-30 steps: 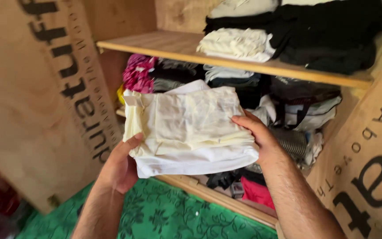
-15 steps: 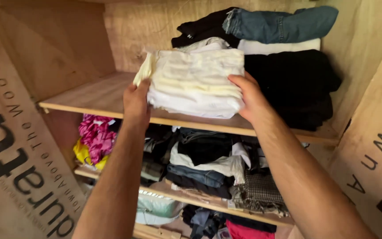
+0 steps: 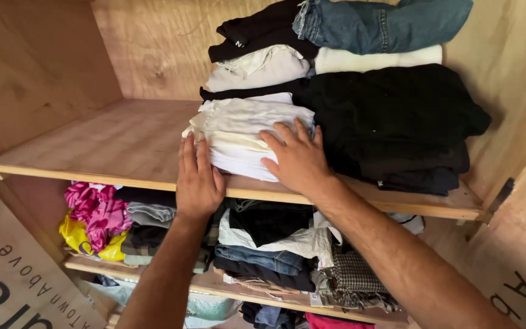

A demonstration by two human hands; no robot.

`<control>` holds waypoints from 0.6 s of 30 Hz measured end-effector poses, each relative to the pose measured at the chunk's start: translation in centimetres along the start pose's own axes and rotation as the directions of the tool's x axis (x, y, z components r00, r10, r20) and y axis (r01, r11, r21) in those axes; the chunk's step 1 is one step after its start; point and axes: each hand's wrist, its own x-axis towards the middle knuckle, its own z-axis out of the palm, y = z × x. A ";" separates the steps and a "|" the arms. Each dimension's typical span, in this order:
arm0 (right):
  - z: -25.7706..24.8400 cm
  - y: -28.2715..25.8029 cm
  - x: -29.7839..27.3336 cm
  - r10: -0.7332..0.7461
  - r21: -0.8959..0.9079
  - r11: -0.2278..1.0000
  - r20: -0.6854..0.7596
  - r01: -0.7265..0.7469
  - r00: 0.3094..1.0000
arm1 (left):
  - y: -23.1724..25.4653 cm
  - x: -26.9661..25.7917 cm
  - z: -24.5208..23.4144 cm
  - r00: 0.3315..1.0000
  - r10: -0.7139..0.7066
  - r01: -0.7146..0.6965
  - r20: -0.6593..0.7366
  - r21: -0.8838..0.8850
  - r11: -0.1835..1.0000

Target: The person folds various garments on a patterned green floor and places them into a wooden wardrobe. Items handled include white shirts, black pants, gray shorts, and dark jeans, which are stacked on the wardrobe shelf.

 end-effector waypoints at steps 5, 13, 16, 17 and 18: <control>4.1 1.3 0.4 -0.025 -0.145 0.989 -0.198 -0.005 0.980 | 0.0 0.1 -0.1 1.000 0.015 -0.015 0.006 -0.025 1.000; 3.8 1.0 0.3 0.005 -0.108 0.994 -0.166 -0.023 0.986 | -1.4 -0.4 0.5 0.993 -0.015 0.012 0.113 0.025 1.000; 3.7 1.1 0.7 0.009 -0.076 0.997 -0.159 -0.021 0.987 | -2.1 0.6 -0.5 0.986 0.013 -0.028 0.164 0.090 0.996; 4.0 1.2 0.6 0.015 -0.073 0.997 -0.149 -0.026 0.989 | -2.3 0.6 -0.5 0.987 0.028 -0.044 0.160 0.099 0.994; 4.3 1.2 0.5 0.021 -0.071 0.997 -0.138 -0.031 0.990 | -2.6 0.6 -0.6 0.987 0.044 -0.061 0.156 0.107 0.992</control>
